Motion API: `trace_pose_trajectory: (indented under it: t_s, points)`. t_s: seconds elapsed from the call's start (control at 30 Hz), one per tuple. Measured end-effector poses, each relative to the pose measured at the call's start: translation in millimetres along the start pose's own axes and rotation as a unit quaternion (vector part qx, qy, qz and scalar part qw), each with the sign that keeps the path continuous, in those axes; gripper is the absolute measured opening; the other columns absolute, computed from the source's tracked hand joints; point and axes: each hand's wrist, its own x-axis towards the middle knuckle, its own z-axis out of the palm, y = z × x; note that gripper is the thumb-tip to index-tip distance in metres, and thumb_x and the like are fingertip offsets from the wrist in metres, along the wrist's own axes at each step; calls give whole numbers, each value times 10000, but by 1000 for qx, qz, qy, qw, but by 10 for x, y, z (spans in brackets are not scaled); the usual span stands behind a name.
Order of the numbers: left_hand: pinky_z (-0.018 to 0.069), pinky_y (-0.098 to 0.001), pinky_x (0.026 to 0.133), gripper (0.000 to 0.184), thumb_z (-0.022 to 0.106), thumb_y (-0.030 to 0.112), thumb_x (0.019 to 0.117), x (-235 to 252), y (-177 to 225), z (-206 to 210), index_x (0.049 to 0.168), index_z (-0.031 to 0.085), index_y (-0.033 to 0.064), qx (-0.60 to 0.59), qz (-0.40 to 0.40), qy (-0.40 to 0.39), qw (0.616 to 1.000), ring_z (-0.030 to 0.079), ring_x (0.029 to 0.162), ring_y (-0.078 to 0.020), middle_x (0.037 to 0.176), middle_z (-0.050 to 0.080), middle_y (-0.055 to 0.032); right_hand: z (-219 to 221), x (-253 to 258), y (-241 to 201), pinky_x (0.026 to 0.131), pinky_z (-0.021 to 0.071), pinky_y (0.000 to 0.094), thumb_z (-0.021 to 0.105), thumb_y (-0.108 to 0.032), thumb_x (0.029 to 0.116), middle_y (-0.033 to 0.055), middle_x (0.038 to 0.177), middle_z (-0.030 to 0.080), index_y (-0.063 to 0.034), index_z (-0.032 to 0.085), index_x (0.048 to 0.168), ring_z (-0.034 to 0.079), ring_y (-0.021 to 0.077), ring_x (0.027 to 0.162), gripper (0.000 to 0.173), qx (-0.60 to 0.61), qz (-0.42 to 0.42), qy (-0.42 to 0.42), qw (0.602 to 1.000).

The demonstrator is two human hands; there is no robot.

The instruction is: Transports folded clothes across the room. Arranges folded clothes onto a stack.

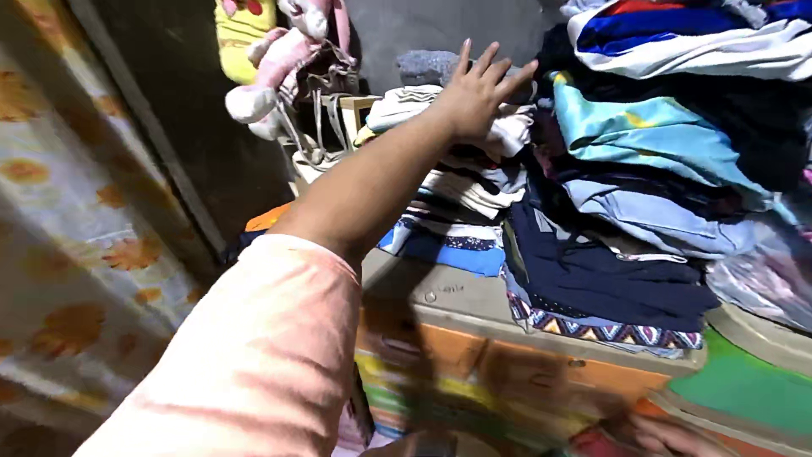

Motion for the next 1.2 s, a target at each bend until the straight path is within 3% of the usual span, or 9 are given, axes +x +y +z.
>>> trace_pose_trajectory:
  t_s: [0.17,0.37,0.43,0.53,0.7,0.8,0.97,1.07,1.2]
  points:
    - [312,-736,1104,885,719,552,872,481,-267,-255,1575,365,148,-84,-89,-56,991,533,1329,-422,1445,555,-208,-62,1520,-519,908,597,275,648,-241,966,-24,1207,716,-159,615,1355,690,59,1045,398,46,-102,-18,994]
    - [455,-669,1009,876,719,572,871,680,-518,-306,1542,392,113,-138,-114,-59,982,579,1271,-408,1362,602,-211,-294,3474,-803,955,543,344,550,-212,1028,78,1238,686,-59,651,1286,657,138,1103,316,35,-53,277,959]
    - [466,-642,1011,868,699,579,884,653,-504,-275,1541,390,102,-137,-113,-46,983,584,1269,-390,1365,597,-207,-486,3962,-781,1111,438,481,479,-225,1063,163,1328,655,-31,649,1330,589,282,1283,371,-138,-34,286,948]
    - [505,-590,991,908,726,570,855,586,-486,-207,1557,369,120,-148,-108,-1,983,608,1241,-353,1360,606,-173,-709,4496,-758,967,469,649,447,-266,1074,252,1212,655,14,642,1224,624,397,1162,373,-120,172,266,941]
    - [356,-721,1061,1156,893,379,730,233,-648,-91,1642,196,241,-130,11,-44,990,457,1376,-445,1564,412,-200,-834,4781,-707,1063,379,710,553,-107,1024,334,1366,574,106,602,1293,515,497,1329,346,-326,262,155,895]
    - [230,-824,1074,1187,907,281,696,-70,-975,-98,1641,189,257,-87,-47,-66,993,400,1414,-500,1566,408,-231,-825,4898,-641,1117,377,611,597,-177,1023,280,1389,578,56,594,1343,522,409,1336,395,-180,181,276,927]
    - [481,-704,890,883,783,94,786,-62,-1261,-166,1547,338,137,-45,-114,-37,992,613,1154,-492,1240,639,-248,-1078,5298,-713,1177,319,580,566,-162,1041,280,1473,516,73,534,1410,438,400,1429,439,-171,122,320,924]
    - [463,-671,947,620,651,35,896,87,-1238,-155,1478,449,103,23,-65,23,997,598,1192,-482,1252,638,-247,-1053,5360,-605,1166,319,619,550,-188,1046,287,1461,527,55,558,1396,447,432,1418,426,-221,132,314,914]
    - [453,-704,923,756,750,185,870,-91,-990,-30,1538,406,104,54,11,-119,991,526,1248,-528,1339,549,-308,-786,4978,-391,1157,314,622,635,-217,1004,282,1423,560,51,596,1356,475,424,1391,444,-273,164,261,911]
